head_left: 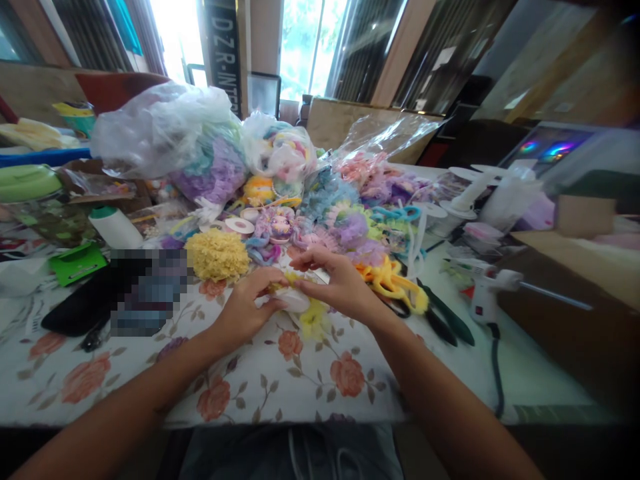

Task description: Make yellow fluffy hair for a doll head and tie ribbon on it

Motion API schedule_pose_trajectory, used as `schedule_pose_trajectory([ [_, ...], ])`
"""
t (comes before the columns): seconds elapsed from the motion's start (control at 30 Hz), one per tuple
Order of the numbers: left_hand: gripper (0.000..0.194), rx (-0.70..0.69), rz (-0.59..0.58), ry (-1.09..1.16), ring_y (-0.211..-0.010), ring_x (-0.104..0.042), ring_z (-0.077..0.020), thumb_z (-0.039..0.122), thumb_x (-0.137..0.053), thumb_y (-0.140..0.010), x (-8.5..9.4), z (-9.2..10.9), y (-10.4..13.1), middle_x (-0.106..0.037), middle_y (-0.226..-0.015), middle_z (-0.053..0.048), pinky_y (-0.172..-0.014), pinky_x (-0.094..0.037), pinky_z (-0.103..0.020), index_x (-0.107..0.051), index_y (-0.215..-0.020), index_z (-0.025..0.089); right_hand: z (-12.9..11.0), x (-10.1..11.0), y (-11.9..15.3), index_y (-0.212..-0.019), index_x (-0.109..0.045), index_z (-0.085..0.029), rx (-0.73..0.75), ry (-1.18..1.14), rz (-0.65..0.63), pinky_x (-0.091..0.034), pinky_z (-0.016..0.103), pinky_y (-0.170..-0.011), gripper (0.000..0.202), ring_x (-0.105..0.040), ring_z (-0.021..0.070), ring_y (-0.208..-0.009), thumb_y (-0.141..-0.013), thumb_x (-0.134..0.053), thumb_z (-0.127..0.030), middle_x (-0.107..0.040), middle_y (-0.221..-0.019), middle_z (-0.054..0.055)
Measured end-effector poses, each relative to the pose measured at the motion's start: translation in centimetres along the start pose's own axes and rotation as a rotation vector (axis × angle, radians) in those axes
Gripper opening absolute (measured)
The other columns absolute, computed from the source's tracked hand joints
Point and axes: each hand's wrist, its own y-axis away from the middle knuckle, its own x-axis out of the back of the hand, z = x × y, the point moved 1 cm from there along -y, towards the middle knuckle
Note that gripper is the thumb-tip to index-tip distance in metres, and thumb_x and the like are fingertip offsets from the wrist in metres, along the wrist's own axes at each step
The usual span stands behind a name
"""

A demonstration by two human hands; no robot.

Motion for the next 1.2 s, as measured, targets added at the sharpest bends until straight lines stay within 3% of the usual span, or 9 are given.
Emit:
schedule_pose_trajectory([
  [0.23,0.018,-0.197,0.006,-0.135,-0.104,-0.06,-0.0198,0.026,-0.064,-0.083,0.1,0.4,0.0,-0.066,-0.104,-0.006,-0.092,-0.048,-0.033,-0.06,-0.1,0.021,-0.2,-0.1,-0.6,-0.086,-0.066,-0.018,0.012,0.057,-0.047,-0.045,0.028,-0.072,0.016,-0.058,0.015,-0.08,-0.07,-0.066,-0.016,-0.065,-0.083,0.002],
  [0.4,0.015,-0.248,0.0,-0.176,-0.105,-0.06,-0.0196,0.022,-0.061,-0.084,0.0,0.3,0.1,-0.066,-0.103,-0.006,-0.093,-0.048,-0.033,-0.059,-0.099,0.021,0.2,-0.3,-1.2,-0.089,-0.067,-0.016,-0.064,0.089,-0.182,-0.043,0.026,-0.07,0.021,-0.058,0.014,-0.078,-0.068,-0.067,-0.015,-0.064,-0.082,0.001],
  [0.53,0.015,-0.208,-0.011,-0.163,-0.104,-0.059,-0.0189,0.024,-0.061,-0.085,-0.2,0.2,0.2,-0.065,-0.104,-0.005,-0.091,-0.048,-0.031,-0.059,-0.099,0.022,0.2,0.0,-1.7,-0.087,-0.068,-0.015,-0.115,0.094,-0.212,-0.043,0.026,-0.069,0.021,-0.057,0.0136,-0.077,-0.067,-0.067,-0.014,-0.063,-0.08,0.001],
  [0.77,0.031,0.032,-0.01,-0.073,-0.099,-0.061,-0.0187,0.028,-0.065,-0.081,-0.6,-0.2,0.6,-0.061,-0.108,-0.003,-0.087,-0.051,-0.032,-0.052,-0.109,0.025,-1.3,1.0,-1.6,-0.09,-0.067,-0.017,-0.031,0.082,-0.185,-0.044,0.028,-0.074,0.022,-0.059,0.0149,-0.081,-0.068,-0.066,-0.015,-0.066,-0.087,0.002],
  [1.2,0.03,0.021,-0.027,-0.114,-0.1,-0.06,-0.0186,0.027,-0.065,-0.081,-0.4,-0.3,0.7,-0.062,-0.107,-0.003,-0.088,-0.05,-0.032,-0.053,-0.109,0.024,-1.1,-0.3,-2.2,-0.089,-0.066,-0.016,-0.038,0.199,-0.264,-0.044,0.026,-0.073,0.02,-0.058,0.0144,-0.081,-0.069,-0.065,-0.013,-0.064,-0.084,0.002],
])
